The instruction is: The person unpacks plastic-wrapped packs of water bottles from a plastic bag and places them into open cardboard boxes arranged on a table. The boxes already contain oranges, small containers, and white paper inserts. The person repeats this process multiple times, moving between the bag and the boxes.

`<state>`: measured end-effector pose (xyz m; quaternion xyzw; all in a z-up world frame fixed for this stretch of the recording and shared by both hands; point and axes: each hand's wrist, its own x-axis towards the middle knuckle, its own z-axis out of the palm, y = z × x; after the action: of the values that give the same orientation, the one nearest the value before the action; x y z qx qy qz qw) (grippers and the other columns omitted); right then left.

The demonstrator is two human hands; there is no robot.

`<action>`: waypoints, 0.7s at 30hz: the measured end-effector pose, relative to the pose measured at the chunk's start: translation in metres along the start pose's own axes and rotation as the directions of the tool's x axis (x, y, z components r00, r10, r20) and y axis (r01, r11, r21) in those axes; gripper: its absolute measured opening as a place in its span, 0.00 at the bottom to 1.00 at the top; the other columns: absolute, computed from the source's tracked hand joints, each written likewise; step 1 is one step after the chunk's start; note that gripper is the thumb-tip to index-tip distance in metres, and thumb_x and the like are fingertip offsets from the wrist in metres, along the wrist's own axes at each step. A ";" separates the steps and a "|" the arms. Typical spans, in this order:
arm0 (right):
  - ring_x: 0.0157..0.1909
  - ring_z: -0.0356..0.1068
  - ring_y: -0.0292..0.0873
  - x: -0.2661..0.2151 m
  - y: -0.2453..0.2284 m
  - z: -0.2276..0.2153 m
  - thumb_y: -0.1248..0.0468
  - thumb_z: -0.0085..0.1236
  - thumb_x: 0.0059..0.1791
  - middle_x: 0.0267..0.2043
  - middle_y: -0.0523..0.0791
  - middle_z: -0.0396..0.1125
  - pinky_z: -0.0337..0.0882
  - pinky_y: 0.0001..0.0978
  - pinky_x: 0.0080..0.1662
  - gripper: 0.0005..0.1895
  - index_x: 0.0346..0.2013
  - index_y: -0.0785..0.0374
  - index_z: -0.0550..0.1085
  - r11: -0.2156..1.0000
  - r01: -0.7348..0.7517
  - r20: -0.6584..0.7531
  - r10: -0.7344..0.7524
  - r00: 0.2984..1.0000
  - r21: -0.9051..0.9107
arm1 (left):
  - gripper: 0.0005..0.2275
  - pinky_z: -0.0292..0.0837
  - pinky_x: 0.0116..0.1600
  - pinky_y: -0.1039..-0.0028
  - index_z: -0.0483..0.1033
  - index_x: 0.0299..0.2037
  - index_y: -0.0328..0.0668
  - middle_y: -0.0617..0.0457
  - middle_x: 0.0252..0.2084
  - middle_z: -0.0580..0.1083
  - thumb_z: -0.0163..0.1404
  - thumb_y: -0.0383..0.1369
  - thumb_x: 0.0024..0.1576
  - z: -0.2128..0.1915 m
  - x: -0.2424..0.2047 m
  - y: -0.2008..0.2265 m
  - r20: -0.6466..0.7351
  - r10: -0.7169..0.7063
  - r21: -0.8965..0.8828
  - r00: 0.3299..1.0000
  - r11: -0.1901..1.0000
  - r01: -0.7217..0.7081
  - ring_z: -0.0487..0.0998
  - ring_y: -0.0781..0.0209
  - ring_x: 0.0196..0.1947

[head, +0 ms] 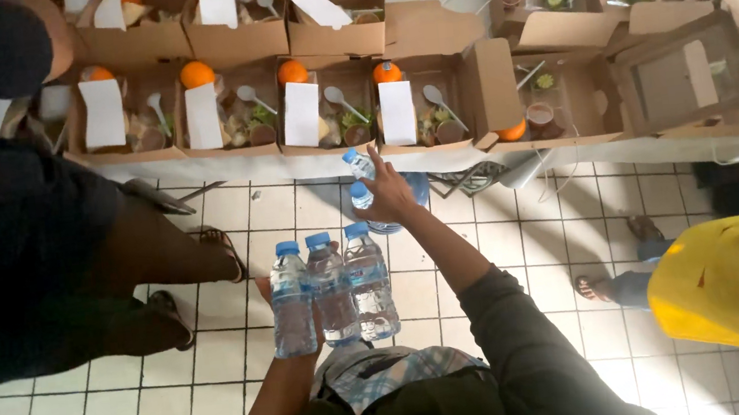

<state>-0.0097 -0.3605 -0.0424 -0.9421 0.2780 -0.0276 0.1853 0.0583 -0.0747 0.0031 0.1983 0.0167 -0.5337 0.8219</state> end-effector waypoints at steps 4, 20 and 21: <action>0.66 0.56 0.68 0.021 0.001 -0.008 0.45 0.75 0.34 0.76 0.57 0.34 0.66 0.54 0.61 0.38 0.54 0.59 0.78 0.995 0.080 -0.081 -0.076 0.994 0.057 | 0.44 0.69 0.63 0.55 0.70 0.62 0.42 0.35 0.67 0.69 0.37 0.75 0.52 0.002 0.047 0.011 -0.010 -0.051 0.013 0.999 0.999 0.051 0.71 0.42 0.61; 0.70 0.59 0.64 -0.033 0.033 -0.017 0.53 0.76 0.32 0.77 0.57 0.41 0.68 0.49 0.62 0.29 0.45 0.55 0.78 0.970 0.150 -0.247 -0.101 0.964 0.192 | 0.45 0.65 0.67 0.55 0.64 0.66 0.48 0.37 0.65 0.70 0.33 0.74 0.49 0.067 0.130 0.037 -0.084 -0.031 0.359 0.996 0.931 0.060 0.70 0.43 0.65; 0.67 0.61 0.62 -0.045 0.040 -0.021 0.52 0.77 0.31 0.78 0.58 0.40 0.64 0.54 0.65 0.29 0.44 0.53 0.80 0.973 0.096 -0.232 -0.045 0.972 0.211 | 0.44 0.65 0.68 0.54 0.65 0.66 0.46 0.37 0.65 0.70 0.34 0.73 0.51 0.059 0.133 0.034 -0.059 -0.055 0.300 0.997 0.951 0.070 0.70 0.43 0.65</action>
<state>-0.0711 -0.3746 -0.0347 -0.9158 0.2585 -0.1716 0.2550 0.1350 -0.1990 0.0359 0.3339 -0.0380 -0.5506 0.7641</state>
